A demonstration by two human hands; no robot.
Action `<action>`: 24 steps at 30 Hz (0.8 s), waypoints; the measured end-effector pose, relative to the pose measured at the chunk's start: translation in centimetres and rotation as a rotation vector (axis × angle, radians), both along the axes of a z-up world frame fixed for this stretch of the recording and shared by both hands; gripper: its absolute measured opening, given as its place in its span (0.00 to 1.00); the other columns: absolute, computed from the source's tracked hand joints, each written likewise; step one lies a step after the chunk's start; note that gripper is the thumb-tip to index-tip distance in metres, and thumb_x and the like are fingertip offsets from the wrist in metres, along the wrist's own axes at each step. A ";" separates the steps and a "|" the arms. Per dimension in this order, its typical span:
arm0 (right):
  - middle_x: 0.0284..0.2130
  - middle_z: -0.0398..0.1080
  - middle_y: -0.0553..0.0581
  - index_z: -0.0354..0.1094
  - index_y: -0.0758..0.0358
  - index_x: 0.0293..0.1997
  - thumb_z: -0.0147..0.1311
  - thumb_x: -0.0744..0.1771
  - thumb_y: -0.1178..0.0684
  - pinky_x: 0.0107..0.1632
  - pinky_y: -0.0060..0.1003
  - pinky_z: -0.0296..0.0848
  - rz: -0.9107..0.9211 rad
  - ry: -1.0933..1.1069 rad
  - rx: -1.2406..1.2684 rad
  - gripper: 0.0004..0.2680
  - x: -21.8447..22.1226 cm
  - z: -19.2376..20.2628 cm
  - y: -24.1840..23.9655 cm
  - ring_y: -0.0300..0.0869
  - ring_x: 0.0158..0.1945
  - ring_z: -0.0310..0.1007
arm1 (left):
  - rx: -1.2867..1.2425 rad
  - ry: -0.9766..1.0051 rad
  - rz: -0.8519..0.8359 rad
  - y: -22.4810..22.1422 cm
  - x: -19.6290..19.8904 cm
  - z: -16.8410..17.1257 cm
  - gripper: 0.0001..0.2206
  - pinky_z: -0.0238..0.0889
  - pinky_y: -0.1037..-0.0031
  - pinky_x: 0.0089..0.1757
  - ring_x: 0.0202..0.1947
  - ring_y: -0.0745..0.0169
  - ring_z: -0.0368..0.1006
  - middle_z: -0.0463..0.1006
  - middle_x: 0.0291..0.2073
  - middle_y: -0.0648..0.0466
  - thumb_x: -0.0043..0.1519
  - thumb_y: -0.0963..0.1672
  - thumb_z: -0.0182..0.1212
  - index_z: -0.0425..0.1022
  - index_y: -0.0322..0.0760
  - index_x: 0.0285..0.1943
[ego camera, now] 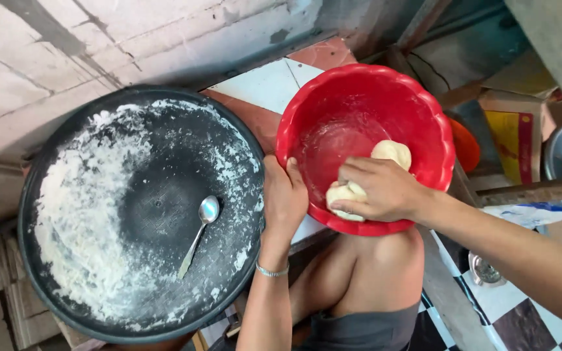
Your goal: Kneading a ball of dough in a red plastic bowl by hand.
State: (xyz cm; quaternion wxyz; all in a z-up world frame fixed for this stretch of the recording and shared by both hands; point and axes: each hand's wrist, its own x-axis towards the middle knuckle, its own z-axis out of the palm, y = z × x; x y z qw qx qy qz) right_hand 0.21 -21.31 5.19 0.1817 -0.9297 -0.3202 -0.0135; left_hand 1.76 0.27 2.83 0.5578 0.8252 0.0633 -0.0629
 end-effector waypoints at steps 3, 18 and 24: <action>0.27 0.60 0.40 0.62 0.43 0.35 0.50 0.66 0.27 0.32 0.35 0.73 0.038 -0.247 -0.059 0.15 2.1 -3.0 0.5 0.37 0.32 0.72 | 0.010 0.015 -0.014 -0.1 0.2 -0.8 0.14 0.65 0.51 0.38 0.41 0.25 0.70 0.69 0.37 0.35 0.71 0.47 0.38 0.60 0.30 0.49; 0.34 0.77 0.65 0.74 0.56 0.40 0.43 0.68 0.41 0.46 0.61 0.74 -0.015 0.332 -0.112 0.14 8.0 -0.5 5.5 0.64 0.45 0.77 | 0.064 -0.116 -0.004 -0.3 2.0 -2.7 0.15 0.65 0.44 0.41 0.44 0.18 0.69 0.71 0.39 0.29 0.71 0.48 0.40 0.62 0.28 0.50; 0.38 0.82 0.60 0.82 0.57 0.39 0.35 0.67 0.38 0.57 0.58 0.71 -0.221 0.716 -0.084 0.22 4.4 10.2 3.7 0.60 0.53 0.77 | 0.131 -0.054 -0.067 -0.8 1.4 -1.9 0.16 0.66 0.43 0.44 0.48 0.21 0.70 0.72 0.44 0.31 0.71 0.49 0.39 0.61 0.30 0.53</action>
